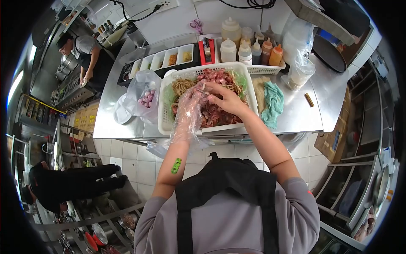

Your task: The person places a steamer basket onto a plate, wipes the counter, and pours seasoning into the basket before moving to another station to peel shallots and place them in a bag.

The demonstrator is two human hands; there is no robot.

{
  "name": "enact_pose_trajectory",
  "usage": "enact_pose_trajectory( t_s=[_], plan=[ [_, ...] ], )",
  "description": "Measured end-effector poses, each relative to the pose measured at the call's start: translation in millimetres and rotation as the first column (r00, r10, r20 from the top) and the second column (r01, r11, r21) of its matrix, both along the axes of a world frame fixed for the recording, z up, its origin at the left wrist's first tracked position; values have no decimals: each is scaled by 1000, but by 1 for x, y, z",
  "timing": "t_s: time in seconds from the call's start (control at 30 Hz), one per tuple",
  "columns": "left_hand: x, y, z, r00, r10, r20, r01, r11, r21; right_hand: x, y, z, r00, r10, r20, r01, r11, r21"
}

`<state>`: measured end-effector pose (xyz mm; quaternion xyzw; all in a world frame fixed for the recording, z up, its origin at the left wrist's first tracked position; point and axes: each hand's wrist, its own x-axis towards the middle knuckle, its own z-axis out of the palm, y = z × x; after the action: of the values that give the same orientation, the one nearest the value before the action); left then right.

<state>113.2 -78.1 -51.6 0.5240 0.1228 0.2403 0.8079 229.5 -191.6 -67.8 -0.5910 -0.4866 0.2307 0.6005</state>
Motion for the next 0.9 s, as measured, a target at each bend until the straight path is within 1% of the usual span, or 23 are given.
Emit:
enact_pose_trajectory(
  t_s=[0.1, 0.17, 0.27, 0.33, 0.37, 0.5, 0.57, 0.6, 0.63, 0.67, 0.7, 0.77, 0.8, 0.83, 0.87, 0.9],
  plan=[
    [0, 1, -4, 999, 18, -27, -19, 1000, -25, 2, 1, -1, 1000, 3, 0, -3, 1000, -3],
    [0, 2, -8, 999, 31, -38, -32, 998, -46, 5, 3, -4, 996, 71, -53, -72, 997, -9],
    [0, 1, -7, 999, 27, -33, -30, 996, -88, 8, 6, -12, 999, 40, -33, -41, 999, -20],
    [1, 0, -6, 999, 31, 12, -31, 998, -60, 4, 6, -6, 998, 42, -51, -42, 999, 0],
    [2, 0, -7, 999, 32, 11, -32, 998, -62, 3, 5, -3, 997, 45, -68, -44, 999, 21],
    [3, 2, -10, 999, 42, -25, -43, 999, -26, -1, 3, 3, 998, 26, -51, -26, 1000, 8],
    [4, 6, -15, 999, 33, -43, -33, 999, -16, -3, 4, 3, 998, -45, 34, 45, 999, 16],
    [6, 10, -19, 999, -4, -44, 8, 997, 74, -1, 5, -1, 998, -46, 33, 45, 999, 16],
    [7, 12, -24, 998, -41, -48, 49, 985, 164, 2, 8, -7, 995, -69, 74, 70, 998, 0],
    [7, 13, -29, 998, -42, -50, 50, 985, 164, 5, 9, -11, 989, -93, 115, 95, 995, -15],
    [6, 9, -24, 998, -34, -46, 41, 985, 165, 6, 10, -13, 989, -94, 112, 96, 995, -16],
    [8, 6, -21, 999, -27, -41, 34, 985, 169, 9, 12, -14, 1000, -27, 15, 26, 996, 83],
    [9, 5, -20, 999, -32, -7, 33, 990, 139, 9, 10, -10, 1000, -27, 16, 26, 996, 84],
    [11, 5, -18, 999, -35, 29, 32, 993, 110, 10, 6, -4, 971, 1, -240, 4, 1000, 20],
    [10, 5, -16, 999, -35, 31, 31, 993, 111, 10, 3, 1, 877, 13, -481, -34, 999, -36],
    [7, 3, -9, 998, -51, -30, 53, 996, 72, 6, 2, 5, 848, 9, -529, 5, 1000, 26]
  ],
)
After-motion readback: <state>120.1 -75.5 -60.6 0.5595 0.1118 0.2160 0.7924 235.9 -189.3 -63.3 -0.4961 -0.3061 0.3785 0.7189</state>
